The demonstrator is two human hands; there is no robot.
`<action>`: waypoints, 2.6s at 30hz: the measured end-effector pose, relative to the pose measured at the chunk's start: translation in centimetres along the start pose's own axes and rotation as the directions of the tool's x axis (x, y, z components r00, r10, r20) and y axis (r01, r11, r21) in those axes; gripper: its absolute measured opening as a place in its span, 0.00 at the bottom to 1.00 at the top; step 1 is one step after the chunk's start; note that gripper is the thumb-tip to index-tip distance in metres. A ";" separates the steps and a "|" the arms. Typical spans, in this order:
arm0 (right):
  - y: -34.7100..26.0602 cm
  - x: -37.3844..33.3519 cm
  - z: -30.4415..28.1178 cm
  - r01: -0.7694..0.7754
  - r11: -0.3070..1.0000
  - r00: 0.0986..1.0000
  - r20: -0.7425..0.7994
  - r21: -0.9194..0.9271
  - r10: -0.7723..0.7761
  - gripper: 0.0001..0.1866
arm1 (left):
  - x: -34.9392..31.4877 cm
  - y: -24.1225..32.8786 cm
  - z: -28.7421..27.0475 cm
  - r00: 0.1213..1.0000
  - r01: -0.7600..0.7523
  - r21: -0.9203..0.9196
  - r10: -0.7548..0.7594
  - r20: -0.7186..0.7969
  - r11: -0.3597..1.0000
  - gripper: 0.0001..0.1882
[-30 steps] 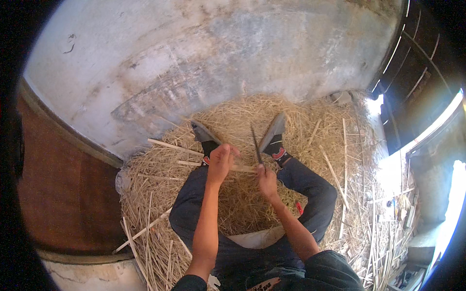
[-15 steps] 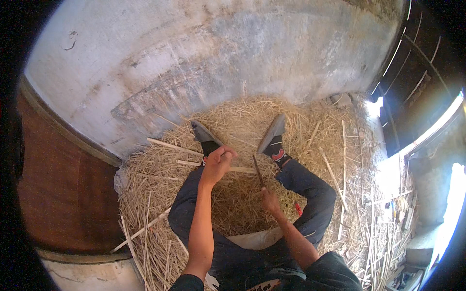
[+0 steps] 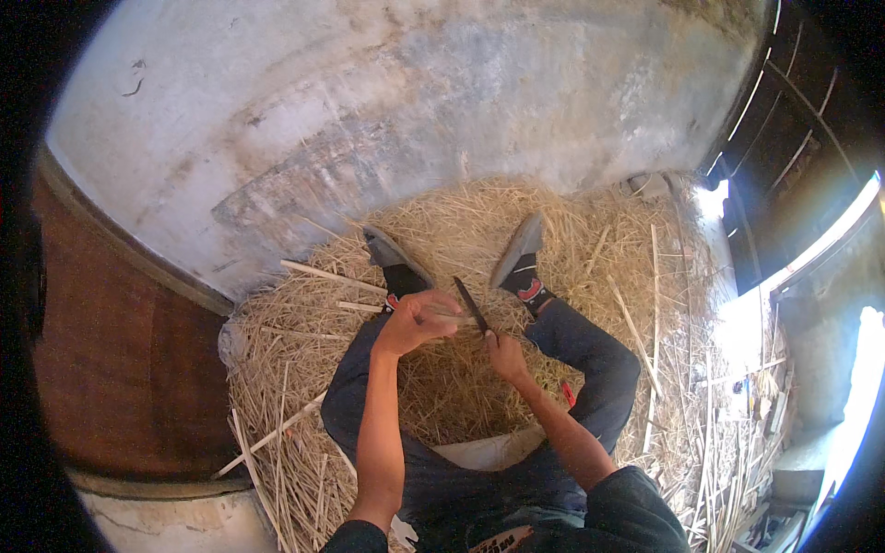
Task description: The person sits on a straw-covered floor and uses a large knife to sharpen the end of a thin wooden stick. They then switch to a red utility knife to further refine the tip of the stick, scraping away wood shavings. The person handles the stick and tools with both hands, rotating the stick to ensure an even point.
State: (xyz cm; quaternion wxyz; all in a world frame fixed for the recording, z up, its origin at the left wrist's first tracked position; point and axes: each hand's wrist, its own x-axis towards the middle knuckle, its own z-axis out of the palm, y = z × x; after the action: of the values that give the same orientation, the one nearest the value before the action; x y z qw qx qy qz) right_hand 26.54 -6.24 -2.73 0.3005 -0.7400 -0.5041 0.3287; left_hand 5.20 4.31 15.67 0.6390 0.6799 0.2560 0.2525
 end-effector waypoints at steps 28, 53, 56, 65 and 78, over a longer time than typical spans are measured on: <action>-2.0 -2.6 0.8 0.080 0.953 0.973 -0.232 0.291 -0.011 0.23 | 2.2 -2.0 3.8 0.849 -0.266 -0.258 0.098 -0.520 0.929 0.44; 4.1 -5.1 1.5 -0.073 0.943 0.991 -0.083 0.326 0.105 0.23 | 3.2 -0.3 3.0 0.822 -0.461 -0.291 0.279 -0.496 0.838 0.11; 5.0 -5.6 1.5 -0.084 0.940 0.990 -0.078 0.331 0.116 0.24 | 3.5 -1.1 3.0 0.833 -0.456 -0.301 0.283 -0.474 0.837 0.12; 6.6 -6.5 1.8 -0.112 0.939 0.989 -0.053 0.326 0.137 0.27 | 4.0 -2.1 3.3 0.851 -0.441 -0.327 0.274 -0.448 0.836 0.13; 2.2 -4.2 1.9 -0.118 0.890 0.977 -0.109 0.440 0.183 0.23 | 3.8 -4.2 2.4 0.871 -0.452 -0.353 0.321 -0.372 0.819 0.15</action>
State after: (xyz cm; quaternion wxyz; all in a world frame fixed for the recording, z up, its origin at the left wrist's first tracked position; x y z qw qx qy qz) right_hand 25.07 -10.68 -4.85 0.4666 -0.7143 -0.3364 0.3985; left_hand 9.56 5.31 11.41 0.6615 0.5146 0.1414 0.5269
